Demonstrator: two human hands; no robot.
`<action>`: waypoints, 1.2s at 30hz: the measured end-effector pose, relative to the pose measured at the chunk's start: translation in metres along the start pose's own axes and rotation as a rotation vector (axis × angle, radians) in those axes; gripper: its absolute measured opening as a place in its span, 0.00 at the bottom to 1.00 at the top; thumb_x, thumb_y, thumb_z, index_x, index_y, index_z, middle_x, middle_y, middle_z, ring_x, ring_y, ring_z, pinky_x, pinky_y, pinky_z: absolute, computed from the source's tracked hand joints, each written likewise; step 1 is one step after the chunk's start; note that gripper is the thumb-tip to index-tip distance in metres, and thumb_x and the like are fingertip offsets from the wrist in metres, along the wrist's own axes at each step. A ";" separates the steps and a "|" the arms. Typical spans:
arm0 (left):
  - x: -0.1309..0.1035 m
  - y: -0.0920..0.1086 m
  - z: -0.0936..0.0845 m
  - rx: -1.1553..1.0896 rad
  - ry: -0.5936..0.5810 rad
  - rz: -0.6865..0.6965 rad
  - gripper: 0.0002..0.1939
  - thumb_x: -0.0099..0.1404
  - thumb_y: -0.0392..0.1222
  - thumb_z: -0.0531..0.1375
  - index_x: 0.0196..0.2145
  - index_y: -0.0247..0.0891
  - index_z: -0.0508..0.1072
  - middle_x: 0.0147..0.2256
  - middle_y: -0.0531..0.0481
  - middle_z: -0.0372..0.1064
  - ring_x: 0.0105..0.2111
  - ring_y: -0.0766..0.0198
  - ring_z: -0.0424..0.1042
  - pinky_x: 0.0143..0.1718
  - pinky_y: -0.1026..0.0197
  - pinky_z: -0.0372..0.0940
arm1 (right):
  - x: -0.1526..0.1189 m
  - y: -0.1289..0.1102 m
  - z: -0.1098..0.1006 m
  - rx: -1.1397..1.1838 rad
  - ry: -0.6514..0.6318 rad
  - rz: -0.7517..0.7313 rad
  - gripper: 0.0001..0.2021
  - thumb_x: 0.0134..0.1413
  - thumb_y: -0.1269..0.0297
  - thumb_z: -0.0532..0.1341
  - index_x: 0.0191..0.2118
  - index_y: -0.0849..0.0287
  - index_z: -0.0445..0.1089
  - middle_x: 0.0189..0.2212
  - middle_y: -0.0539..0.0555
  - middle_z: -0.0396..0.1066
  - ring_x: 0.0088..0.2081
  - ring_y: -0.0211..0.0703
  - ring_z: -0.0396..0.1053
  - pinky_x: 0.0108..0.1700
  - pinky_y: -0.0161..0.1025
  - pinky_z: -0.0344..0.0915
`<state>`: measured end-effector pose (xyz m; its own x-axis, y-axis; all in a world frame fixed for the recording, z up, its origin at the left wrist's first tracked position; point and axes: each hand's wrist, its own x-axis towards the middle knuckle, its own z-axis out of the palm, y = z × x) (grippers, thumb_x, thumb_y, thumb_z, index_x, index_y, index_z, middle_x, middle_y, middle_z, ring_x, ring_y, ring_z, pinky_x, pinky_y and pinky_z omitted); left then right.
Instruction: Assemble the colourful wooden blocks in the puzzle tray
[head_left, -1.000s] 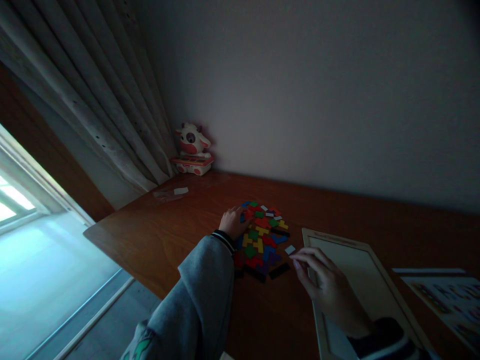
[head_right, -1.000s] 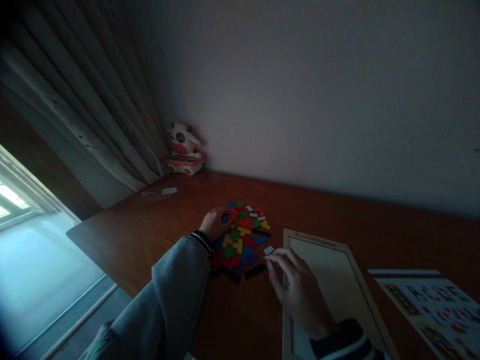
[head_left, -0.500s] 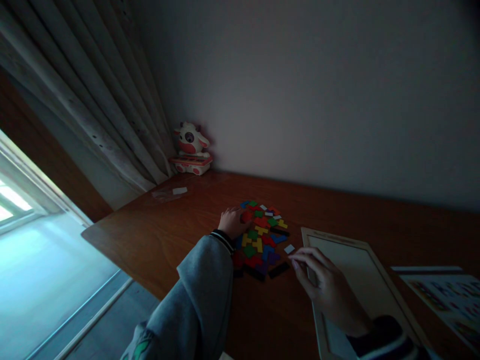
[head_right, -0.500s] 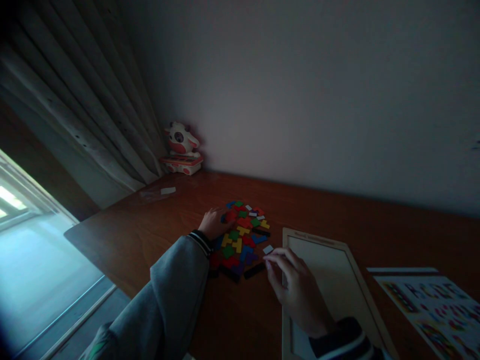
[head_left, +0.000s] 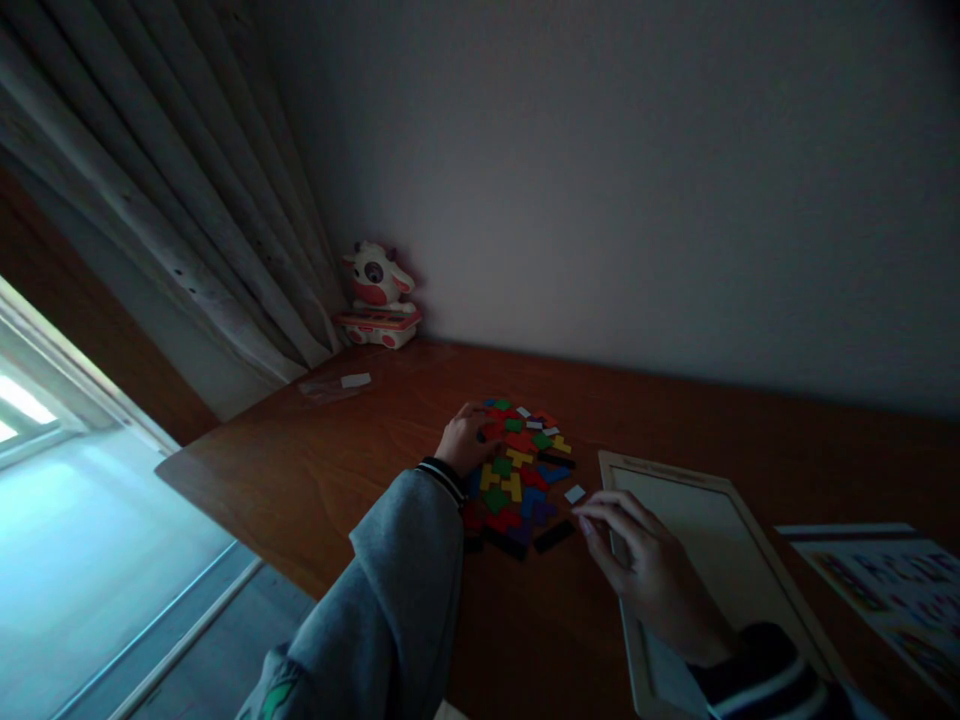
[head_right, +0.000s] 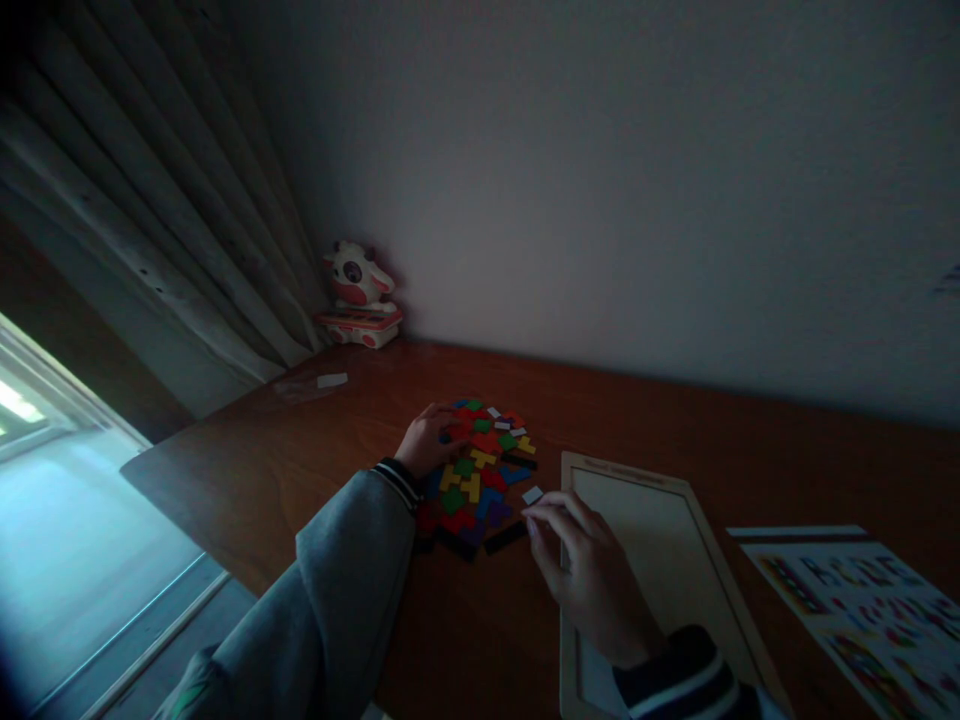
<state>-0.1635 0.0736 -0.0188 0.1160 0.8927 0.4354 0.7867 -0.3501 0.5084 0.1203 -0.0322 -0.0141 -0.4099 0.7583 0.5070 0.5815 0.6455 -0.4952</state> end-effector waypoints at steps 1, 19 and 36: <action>0.000 -0.001 0.001 -0.033 0.010 -0.013 0.14 0.55 0.41 0.70 0.40 0.37 0.80 0.50 0.42 0.69 0.47 0.55 0.73 0.50 0.56 0.71 | 0.000 0.001 0.000 0.003 -0.002 -0.002 0.08 0.65 0.63 0.55 0.45 0.51 0.70 0.42 0.55 0.71 0.44 0.47 0.72 0.46 0.46 0.70; 0.001 0.012 0.000 -0.469 0.098 -0.204 0.10 0.58 0.38 0.66 0.39 0.35 0.79 0.40 0.44 0.77 0.37 0.59 0.77 0.38 0.59 0.73 | -0.004 0.017 -0.013 -0.160 -0.038 0.052 0.16 0.59 0.52 0.61 0.50 0.51 0.72 0.50 0.59 0.72 0.51 0.54 0.70 0.52 0.55 0.67; 0.005 0.106 0.001 -1.115 -0.009 -0.315 0.24 0.45 0.50 0.75 0.36 0.33 0.76 0.39 0.44 0.78 0.36 0.60 0.78 0.41 0.58 0.73 | 0.010 0.011 -0.039 0.212 -0.121 0.300 0.25 0.58 0.46 0.61 0.56 0.54 0.68 0.54 0.60 0.72 0.53 0.51 0.71 0.54 0.52 0.68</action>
<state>-0.0792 0.0416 0.0363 0.0177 0.9854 0.1695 -0.1892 -0.1632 0.9683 0.1500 -0.0217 0.0133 -0.3308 0.9136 0.2363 0.5355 0.3879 -0.7502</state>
